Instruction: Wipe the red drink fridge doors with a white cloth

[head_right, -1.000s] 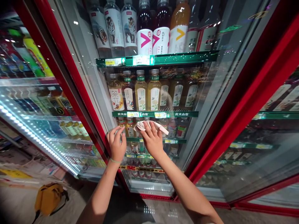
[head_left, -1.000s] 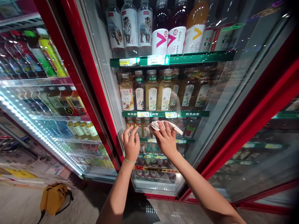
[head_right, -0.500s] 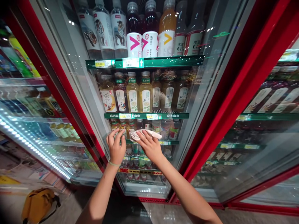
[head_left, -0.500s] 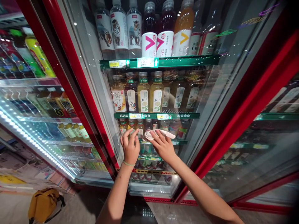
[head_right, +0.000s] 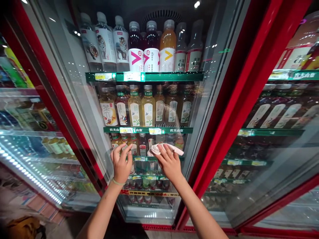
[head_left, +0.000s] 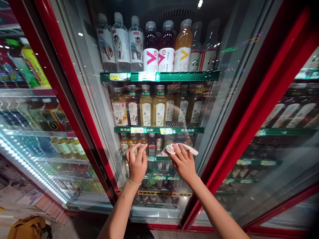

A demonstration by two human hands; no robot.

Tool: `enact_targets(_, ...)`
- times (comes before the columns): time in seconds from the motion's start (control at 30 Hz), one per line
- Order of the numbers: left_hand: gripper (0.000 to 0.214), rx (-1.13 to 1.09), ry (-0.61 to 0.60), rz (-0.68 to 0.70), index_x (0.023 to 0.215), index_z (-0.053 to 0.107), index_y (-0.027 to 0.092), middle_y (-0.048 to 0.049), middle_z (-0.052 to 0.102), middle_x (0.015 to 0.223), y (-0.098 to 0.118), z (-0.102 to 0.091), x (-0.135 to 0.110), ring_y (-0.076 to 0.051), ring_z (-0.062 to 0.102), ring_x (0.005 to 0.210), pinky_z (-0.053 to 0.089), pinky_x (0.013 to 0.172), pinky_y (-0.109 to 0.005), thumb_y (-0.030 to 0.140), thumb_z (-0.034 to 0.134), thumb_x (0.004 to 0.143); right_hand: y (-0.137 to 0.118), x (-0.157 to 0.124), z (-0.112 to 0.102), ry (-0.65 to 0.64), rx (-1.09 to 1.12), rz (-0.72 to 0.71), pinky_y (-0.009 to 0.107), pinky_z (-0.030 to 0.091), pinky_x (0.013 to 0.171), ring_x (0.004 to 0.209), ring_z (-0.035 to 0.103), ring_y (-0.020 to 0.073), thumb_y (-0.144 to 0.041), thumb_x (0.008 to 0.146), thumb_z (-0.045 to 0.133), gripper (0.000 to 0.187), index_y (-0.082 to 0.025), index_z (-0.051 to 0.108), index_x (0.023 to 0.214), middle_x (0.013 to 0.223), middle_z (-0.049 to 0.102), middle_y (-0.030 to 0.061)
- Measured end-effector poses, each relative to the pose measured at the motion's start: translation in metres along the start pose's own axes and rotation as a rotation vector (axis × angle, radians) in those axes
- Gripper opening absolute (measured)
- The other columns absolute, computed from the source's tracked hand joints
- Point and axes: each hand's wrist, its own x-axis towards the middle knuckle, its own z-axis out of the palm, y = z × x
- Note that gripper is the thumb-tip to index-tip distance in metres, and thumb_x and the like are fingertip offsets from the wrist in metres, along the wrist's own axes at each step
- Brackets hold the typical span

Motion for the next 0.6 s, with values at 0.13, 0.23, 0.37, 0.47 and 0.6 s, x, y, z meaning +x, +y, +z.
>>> enact_targets(0.13, 0.038, -0.006, 0.001, 0.040, 0.126, 0.069, 0.025, -0.0108, 0.060, 0.123, 0.011, 0.006, -0.002, -0.023, 0.057, 0.121, 0.043, 0.110, -0.042, 0.009, 0.058, 0.094, 0.001, 0.000, -0.001, 0.012, -0.016, 0.116, 0.048, 0.023, 0.117, 0.156, 0.029, 0.0295, -0.030, 0.096, 0.063, 0.030, -0.033, 0.072, 0.125, 0.150, 0.061, 0.0081)
enact_targets(0.23, 0.039, -0.011, -0.035, 0.066, 0.127, 0.069, 0.026, -0.0111, 0.061, 0.123, 0.017, 0.010, -0.006, -0.023, 0.057, 0.121, 0.043, 0.110, -0.042, 0.009, 0.058, 0.094, 0.004, -0.013, 0.000, -0.040, 0.008, -0.006, 0.041, 0.028, 0.114, 0.153, 0.036, 0.0251, -0.031, 0.096, 0.063, 0.031, -0.035, 0.072, 0.126, 0.146, 0.065, 0.0040)
enact_targets(0.37, 0.038, -0.013, -0.039, 0.042, 0.128, 0.069, 0.028, -0.0116, 0.061, 0.124, 0.024, 0.015, -0.010, -0.024, 0.057, 0.122, 0.042, 0.110, -0.044, 0.011, 0.058, 0.095, 0.025, -0.026, -0.005, -0.020, -0.022, 0.045, 0.044, 0.025, 0.117, 0.151, 0.038, 0.0267, -0.030, 0.095, 0.064, 0.033, -0.037, 0.072, 0.126, 0.147, 0.064, 0.0041)
enact_targets(0.47, 0.038, -0.037, -0.047, 0.052, 0.126, 0.070, 0.028, -0.0111, 0.060, 0.125, 0.034, 0.021, -0.012, -0.024, 0.055, 0.123, 0.042, 0.109, -0.043, 0.010, 0.060, 0.094, 0.033, -0.024, -0.010, -0.003, -0.072, 0.169, 0.051, 0.021, 0.120, 0.153, 0.035, 0.0317, -0.031, 0.096, 0.062, 0.035, -0.034, 0.071, 0.130, 0.153, 0.058, 0.0081)
enact_targets(0.6, 0.039, -0.057, -0.075, 0.103, 0.125, 0.071, 0.027, -0.0112, 0.059, 0.126, 0.047, 0.029, -0.014, -0.025, 0.053, 0.124, 0.040, 0.110, -0.042, 0.008, 0.062, 0.092, 0.038, -0.034, -0.013, -0.064, -0.043, 0.043, 0.048, 0.021, 0.121, 0.152, 0.037, 0.0282, -0.029, 0.097, 0.061, 0.035, -0.035, 0.070, 0.130, 0.150, 0.062, 0.0063)
